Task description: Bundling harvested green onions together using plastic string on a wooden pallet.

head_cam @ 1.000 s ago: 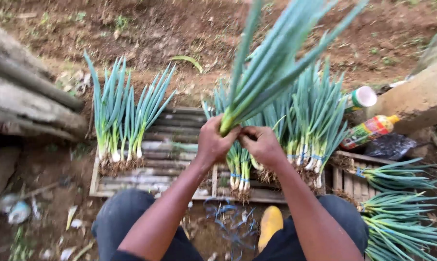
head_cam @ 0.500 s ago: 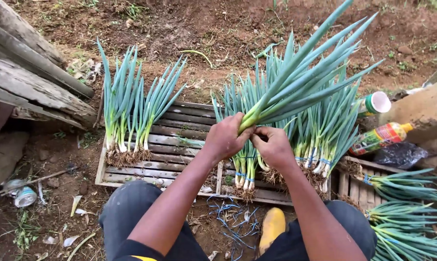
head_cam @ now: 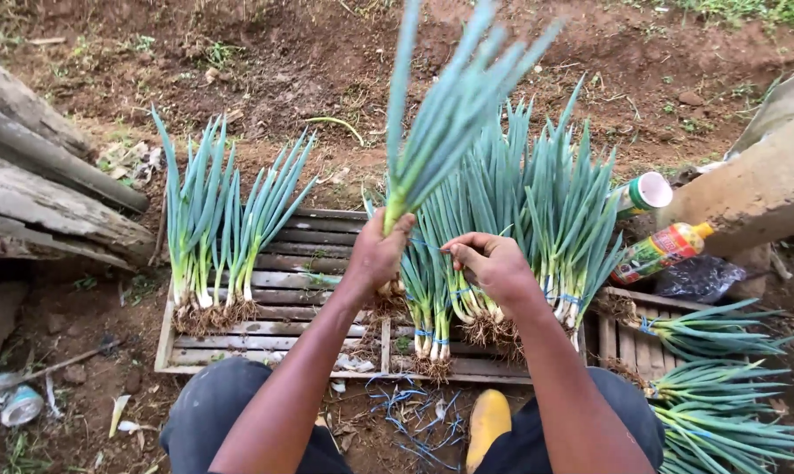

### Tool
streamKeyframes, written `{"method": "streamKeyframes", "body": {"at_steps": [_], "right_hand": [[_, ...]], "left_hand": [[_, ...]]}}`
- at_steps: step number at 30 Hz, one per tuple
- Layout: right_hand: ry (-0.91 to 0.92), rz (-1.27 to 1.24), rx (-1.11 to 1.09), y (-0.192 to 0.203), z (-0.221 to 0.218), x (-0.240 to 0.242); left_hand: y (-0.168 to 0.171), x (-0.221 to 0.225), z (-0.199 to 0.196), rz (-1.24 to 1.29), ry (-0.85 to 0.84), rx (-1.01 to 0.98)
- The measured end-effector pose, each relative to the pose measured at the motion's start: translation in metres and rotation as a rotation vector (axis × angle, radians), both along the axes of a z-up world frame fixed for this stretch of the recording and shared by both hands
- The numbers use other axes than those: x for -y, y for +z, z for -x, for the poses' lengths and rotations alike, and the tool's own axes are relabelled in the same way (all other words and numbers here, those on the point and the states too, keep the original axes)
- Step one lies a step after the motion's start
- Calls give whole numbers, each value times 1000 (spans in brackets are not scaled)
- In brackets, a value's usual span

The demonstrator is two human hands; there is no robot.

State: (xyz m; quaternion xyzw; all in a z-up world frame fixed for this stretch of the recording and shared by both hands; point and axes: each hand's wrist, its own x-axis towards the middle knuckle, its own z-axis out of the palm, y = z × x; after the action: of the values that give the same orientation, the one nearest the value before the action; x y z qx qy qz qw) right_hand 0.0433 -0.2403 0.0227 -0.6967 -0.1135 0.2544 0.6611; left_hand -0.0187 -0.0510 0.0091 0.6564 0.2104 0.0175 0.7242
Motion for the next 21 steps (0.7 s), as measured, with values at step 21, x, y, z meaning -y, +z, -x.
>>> {"method": "streamKeyframes", "body": {"at_steps": [21], "right_hand": [[255,75,296,15,102,-49]], "left_hand": [[6,-22,-5,74,418,131]]}}
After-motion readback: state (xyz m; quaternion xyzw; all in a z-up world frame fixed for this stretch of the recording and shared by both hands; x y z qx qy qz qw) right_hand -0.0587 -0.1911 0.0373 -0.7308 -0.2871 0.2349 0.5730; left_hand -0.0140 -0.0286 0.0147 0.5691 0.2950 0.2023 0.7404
